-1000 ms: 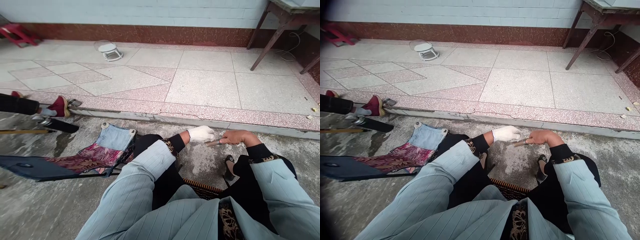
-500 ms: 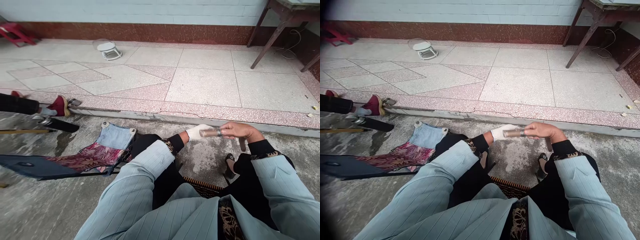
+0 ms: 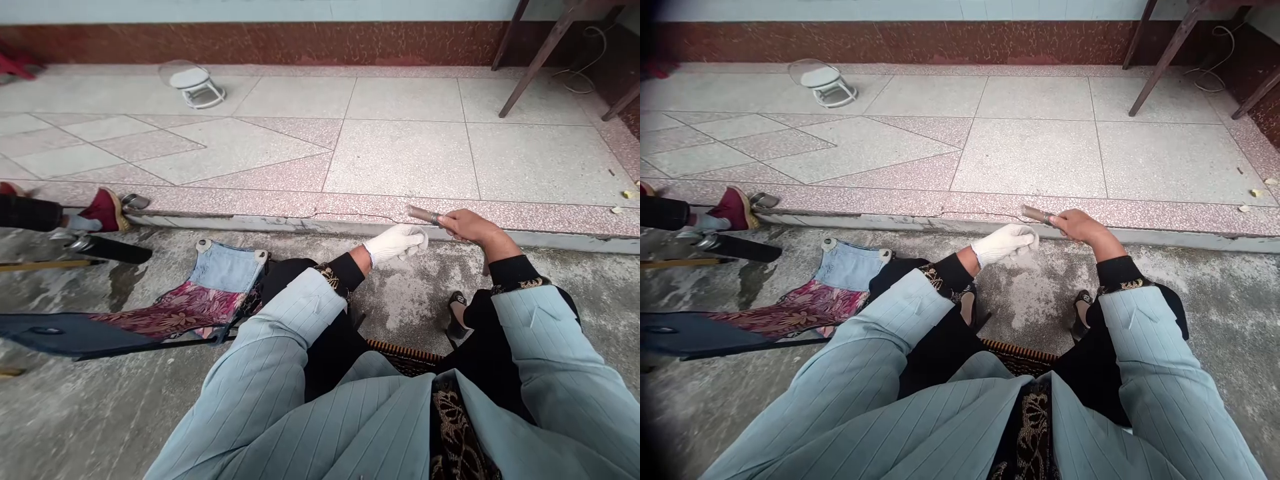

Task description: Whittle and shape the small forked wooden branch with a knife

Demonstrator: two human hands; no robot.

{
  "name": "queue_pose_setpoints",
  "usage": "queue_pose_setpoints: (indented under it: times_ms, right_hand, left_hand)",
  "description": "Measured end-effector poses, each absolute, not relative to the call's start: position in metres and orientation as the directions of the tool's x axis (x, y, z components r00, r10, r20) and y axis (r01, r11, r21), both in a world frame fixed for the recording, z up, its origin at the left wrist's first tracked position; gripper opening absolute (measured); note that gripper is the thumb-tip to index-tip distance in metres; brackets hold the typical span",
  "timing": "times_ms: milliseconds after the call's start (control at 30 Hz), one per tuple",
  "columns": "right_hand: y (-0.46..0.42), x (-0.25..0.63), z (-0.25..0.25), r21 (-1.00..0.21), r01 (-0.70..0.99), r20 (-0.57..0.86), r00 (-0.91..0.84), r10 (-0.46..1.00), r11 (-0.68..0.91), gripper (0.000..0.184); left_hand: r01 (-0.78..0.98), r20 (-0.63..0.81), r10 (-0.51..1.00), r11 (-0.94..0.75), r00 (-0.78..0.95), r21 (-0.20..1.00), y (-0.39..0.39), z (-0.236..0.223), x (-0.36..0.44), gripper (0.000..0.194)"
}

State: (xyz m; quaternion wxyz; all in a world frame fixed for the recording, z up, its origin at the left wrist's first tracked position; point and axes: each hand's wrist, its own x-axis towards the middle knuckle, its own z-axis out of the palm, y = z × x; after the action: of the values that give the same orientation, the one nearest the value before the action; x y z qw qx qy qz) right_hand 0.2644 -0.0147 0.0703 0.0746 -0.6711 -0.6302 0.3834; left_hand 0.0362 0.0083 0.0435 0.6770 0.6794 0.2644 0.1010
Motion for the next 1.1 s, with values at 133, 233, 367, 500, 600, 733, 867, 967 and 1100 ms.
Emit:
queue_pose_setpoints:
  times_ms: [133,233,367,500,600,733,867,967,1100]
  right_hand:
    - [-0.022,0.259,0.08,-0.805,0.524,-0.396,-0.125,0.909,-0.278,0.046]
    - [-0.027,0.261,0.084,-0.869,0.398,-0.392,-0.189,0.9,-0.295,0.044]
    - [-0.032,0.266,0.09,-0.904,0.308,-0.38,-0.264,0.886,-0.296,0.043]
    - [-0.04,0.265,0.099,-0.92,0.322,-0.367,-0.514,0.776,-0.222,0.044]
    - [-0.043,0.262,0.096,-0.879,0.454,-0.453,-0.704,0.547,-0.144,0.044]
    - [-0.036,0.264,0.075,-0.71,0.698,-0.648,-0.592,0.478,-0.098,0.049]
    - [-0.022,0.272,0.059,-0.559,0.819,-0.614,-0.301,0.73,-0.133,0.05]
    - [-0.018,0.277,0.061,-0.652,0.726,-0.47,-0.161,0.868,-0.219,0.052]
    - [-0.028,0.272,0.078,-0.891,0.409,-0.316,-0.25,0.915,-0.196,0.048]
  left_hand:
    - [0.177,-0.24,0.489,0.172,0.838,0.969,0.003,0.035,0.04,0.025]
    - [0.181,-0.232,0.518,0.148,0.823,0.972,0.003,0.031,0.04,0.024]
    - [0.294,-0.241,0.521,-0.021,0.819,0.955,0.004,0.032,0.037,0.028]
    - [0.369,-0.248,0.556,-0.115,0.793,0.922,0.006,0.033,0.037,0.024]
    - [0.372,-0.197,0.578,-0.201,0.792,0.906,0.013,0.032,0.038,0.018]
    - [0.353,-0.1,0.559,-0.365,0.823,0.862,0.019,0.035,0.036,0.022]
    - [0.278,-0.16,0.457,-0.203,0.875,0.939,0.009,0.039,0.031,0.028]
    - [0.253,-0.249,0.413,0.046,0.876,0.966,-0.003,0.038,0.03,0.032]
    - [0.258,-0.291,0.369,0.138,0.883,0.956,-0.011,0.032,0.034,0.035]
